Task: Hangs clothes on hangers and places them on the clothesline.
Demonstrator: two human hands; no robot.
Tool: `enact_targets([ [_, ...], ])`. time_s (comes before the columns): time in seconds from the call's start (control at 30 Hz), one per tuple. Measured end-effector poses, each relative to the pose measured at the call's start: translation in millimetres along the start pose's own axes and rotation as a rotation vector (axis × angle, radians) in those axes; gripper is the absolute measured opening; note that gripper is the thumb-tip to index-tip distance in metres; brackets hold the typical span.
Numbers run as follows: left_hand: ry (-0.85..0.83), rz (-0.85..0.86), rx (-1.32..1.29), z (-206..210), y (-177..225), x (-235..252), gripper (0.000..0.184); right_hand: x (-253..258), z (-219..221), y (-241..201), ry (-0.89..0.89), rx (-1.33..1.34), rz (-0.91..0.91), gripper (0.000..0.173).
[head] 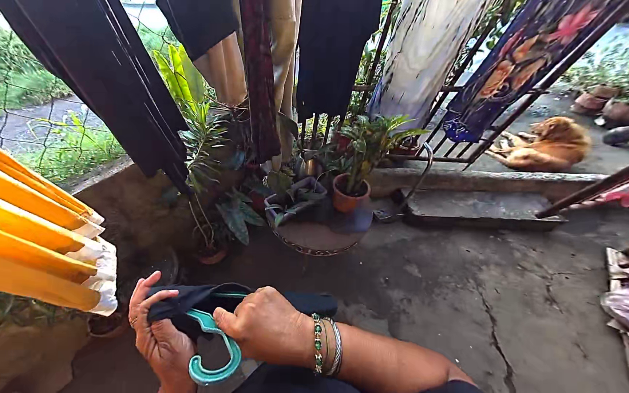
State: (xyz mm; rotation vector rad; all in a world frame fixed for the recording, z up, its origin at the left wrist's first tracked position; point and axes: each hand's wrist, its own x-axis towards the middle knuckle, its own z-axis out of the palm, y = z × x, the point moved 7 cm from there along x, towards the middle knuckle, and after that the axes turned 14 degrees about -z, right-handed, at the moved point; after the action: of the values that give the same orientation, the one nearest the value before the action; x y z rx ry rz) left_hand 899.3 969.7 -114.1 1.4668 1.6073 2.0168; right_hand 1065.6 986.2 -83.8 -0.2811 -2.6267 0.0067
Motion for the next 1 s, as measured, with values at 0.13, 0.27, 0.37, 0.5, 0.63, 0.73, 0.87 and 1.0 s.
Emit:
enact_targets([
  [0.13,0.050,-0.199,-0.193,5,2,9,0.041,-45,18,22,-0.069,0.003,0.052,0.005],
  [0.27,0.249,-0.483,-0.320,-8,-34,13,0.035,-106,-21,71,0.382,0.526,0.193,0.012],
  [0.37,0.250,-0.600,-0.325,6,-47,-1,0.037,-146,-43,110,0.896,1.264,0.304,0.015],
  [0.5,-0.038,-0.557,-0.331,51,-32,-14,0.036,-155,-25,149,1.495,1.943,0.117,0.019],
  [0.63,-0.574,-0.319,-0.091,103,-4,-22,0.046,-102,-11,142,1.436,2.223,-0.004,0.026],
  [0.73,-0.585,-0.271,-0.043,115,4,-14,0.040,-51,-5,118,1.254,2.422,-0.027,0.026],
  [0.87,-0.349,-0.370,-0.439,100,-18,1,0.049,16,36,35,0.620,2.595,0.194,0.028],
  [1.0,0.179,-0.565,-0.475,39,-47,36,0.030,45,64,-3,0.244,2.413,0.214,0.027],
])
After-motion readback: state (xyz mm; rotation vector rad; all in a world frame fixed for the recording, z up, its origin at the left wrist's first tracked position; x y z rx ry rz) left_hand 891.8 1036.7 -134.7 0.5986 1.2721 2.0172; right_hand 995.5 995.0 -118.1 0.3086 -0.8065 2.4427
